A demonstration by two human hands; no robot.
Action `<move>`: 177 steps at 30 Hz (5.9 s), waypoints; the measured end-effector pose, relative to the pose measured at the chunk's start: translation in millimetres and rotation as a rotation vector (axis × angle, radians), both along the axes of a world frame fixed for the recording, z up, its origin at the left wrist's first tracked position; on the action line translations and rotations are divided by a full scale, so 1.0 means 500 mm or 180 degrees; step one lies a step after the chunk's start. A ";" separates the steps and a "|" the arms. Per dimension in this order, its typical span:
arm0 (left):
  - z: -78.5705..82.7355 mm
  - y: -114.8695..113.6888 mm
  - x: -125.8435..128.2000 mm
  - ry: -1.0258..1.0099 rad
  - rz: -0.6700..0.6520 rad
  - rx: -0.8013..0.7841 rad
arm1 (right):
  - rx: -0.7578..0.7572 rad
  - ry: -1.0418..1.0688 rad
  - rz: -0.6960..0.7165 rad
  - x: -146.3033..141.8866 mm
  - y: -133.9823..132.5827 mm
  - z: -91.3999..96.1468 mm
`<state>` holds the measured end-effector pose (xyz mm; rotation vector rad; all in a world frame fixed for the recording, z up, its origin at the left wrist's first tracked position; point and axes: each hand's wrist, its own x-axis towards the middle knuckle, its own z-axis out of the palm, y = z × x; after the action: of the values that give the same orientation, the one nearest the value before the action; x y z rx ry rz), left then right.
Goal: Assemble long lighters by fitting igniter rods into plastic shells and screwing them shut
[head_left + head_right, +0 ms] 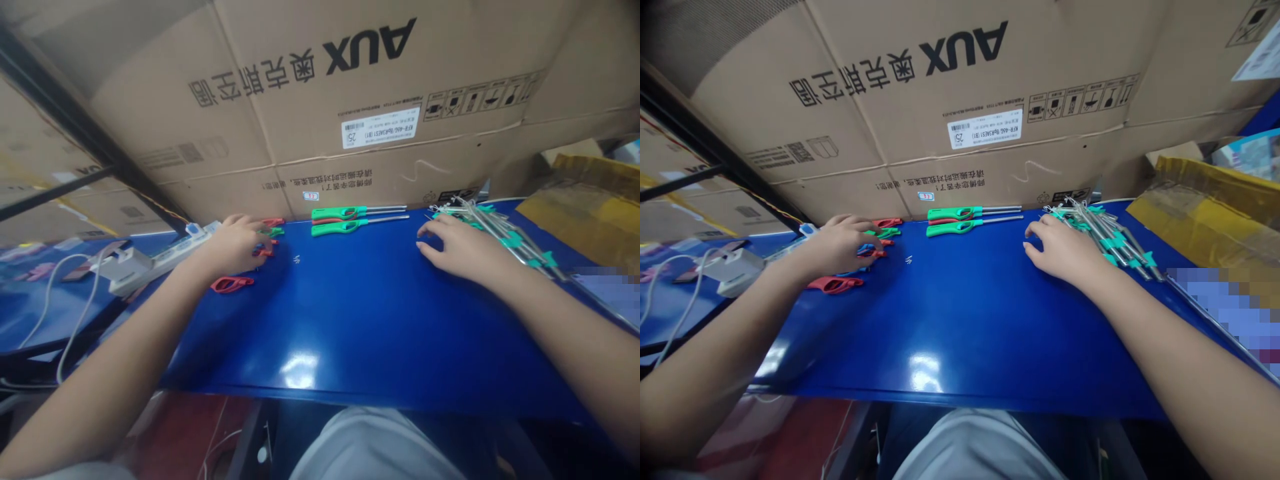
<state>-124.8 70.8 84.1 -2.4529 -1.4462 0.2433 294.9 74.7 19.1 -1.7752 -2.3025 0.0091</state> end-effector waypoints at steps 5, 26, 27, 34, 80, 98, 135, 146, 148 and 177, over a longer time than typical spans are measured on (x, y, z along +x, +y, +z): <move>-0.040 -0.042 -0.005 -0.0192 0.0181 -0.0123 | 0.0013 0.0060 0.0068 -0.001 0.001 -0.003; -0.173 -0.198 0.094 -0.0256 0.1324 0.0721 | 0.0131 0.0080 0.0167 0.001 0.004 -0.012; -0.173 -0.197 0.093 -0.0261 0.1340 0.0705 | 0.0138 0.0089 0.0166 0.001 0.004 -0.013; -0.160 -0.185 0.087 -0.0345 0.1416 0.0541 | 0.0127 0.0077 0.0192 0.000 0.004 -0.012; -0.155 -0.139 0.100 -0.0507 0.1617 0.0262 | 0.0139 -0.0044 0.0342 0.004 0.006 -0.016; -0.161 -0.127 0.084 -0.0751 0.1511 0.0264 | 0.0144 -0.0022 0.0382 0.008 0.012 -0.025; -0.073 -0.083 -0.103 -0.0402 0.1945 0.0582 | 0.0142 -0.0058 0.0372 0.002 0.004 -0.018; -0.030 -0.091 -0.046 -0.0759 0.0638 0.0777 | 0.0345 0.0280 0.0609 -0.011 -0.005 -0.011; -0.033 -0.116 0.028 -0.1027 0.0129 0.0677 | 0.0442 0.0668 0.0892 -0.025 -0.016 -0.007; -0.175 -0.055 0.201 -0.2931 -0.0587 -0.0994 | -0.0744 0.0923 0.2076 -0.063 -0.048 -0.011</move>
<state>-24.4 43.5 -3.4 -3.1176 -1.5234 -0.8750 263.4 50.7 13.8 -0.9381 -2.6088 0.6201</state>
